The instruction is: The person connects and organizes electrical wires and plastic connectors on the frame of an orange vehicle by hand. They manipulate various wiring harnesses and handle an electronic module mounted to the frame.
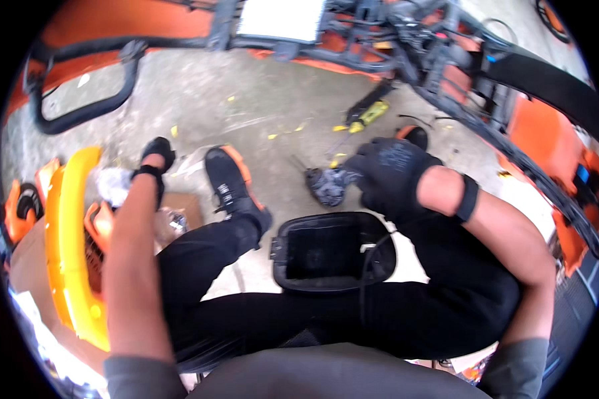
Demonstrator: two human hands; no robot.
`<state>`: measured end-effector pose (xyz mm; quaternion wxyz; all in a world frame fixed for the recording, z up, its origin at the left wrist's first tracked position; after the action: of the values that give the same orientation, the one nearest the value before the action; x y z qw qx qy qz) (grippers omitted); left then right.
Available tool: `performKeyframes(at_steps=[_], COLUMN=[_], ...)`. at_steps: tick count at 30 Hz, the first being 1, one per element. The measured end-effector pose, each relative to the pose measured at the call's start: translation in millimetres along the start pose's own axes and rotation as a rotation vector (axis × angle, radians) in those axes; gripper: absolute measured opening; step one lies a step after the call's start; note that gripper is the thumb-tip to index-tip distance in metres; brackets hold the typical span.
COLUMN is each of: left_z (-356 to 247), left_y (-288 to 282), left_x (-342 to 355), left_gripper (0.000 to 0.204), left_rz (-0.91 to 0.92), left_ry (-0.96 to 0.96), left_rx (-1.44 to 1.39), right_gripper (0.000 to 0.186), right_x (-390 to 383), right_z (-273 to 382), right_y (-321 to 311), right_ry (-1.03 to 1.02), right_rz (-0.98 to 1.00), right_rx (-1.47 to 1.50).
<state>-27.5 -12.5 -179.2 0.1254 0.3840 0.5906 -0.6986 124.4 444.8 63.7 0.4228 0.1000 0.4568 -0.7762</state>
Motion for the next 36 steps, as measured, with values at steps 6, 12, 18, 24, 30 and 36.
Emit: performKeyframes(at_steps=[6,12,18,24,30,36], left_z=[-220.3,-376.1,-435.1,-452.5,-458.2,-456.5], left_y=[-195.1,-258.3,-281.2,-274.2,-278.6,-294.5], left_x=[-86.9,-119.3,-107.6,-101.7,-94.5,-98.5], left_gripper=[0.024,0.014,0.013,0.012,0.010,0.013], left_rz=[0.333,0.359,-0.102,-0.056,-0.003,-0.396], left_ry=[0.574,0.832,0.906,0.805,0.737,0.742], left_rx=[-0.407,-1.121,-1.164,-1.312,-1.349,-1.220], right_gripper=[0.035,0.031,0.020,0.024,0.018,0.016], right_x=[-9.8,-41.1,-86.0,-95.7,-99.3,-87.9], right_z=[-8.6,-32.6,-63.0,-76.8,-83.1,-99.3], right_y=[-39.0,-75.0,-92.0,-89.4,-93.3,-98.1], right_ry=[0.002,-0.002,0.186,0.270,0.287,0.267], right_rz=[-0.285,-0.576,-0.691,-0.621,-0.643,-0.642], right_rx=[0.170,0.802,0.772,0.883,0.836,1.131])
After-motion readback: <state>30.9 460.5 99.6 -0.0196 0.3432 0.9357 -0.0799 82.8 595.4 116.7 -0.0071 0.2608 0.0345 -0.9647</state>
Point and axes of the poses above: each hand's wrist, its own x-axis towards the middle knuckle, its own y-axis out of the palm, z = x × y, the point moved 7 cm from there along x, towards the middle knuckle, and after that the axes turned 1 degree about -x, right-handed, at the moved point
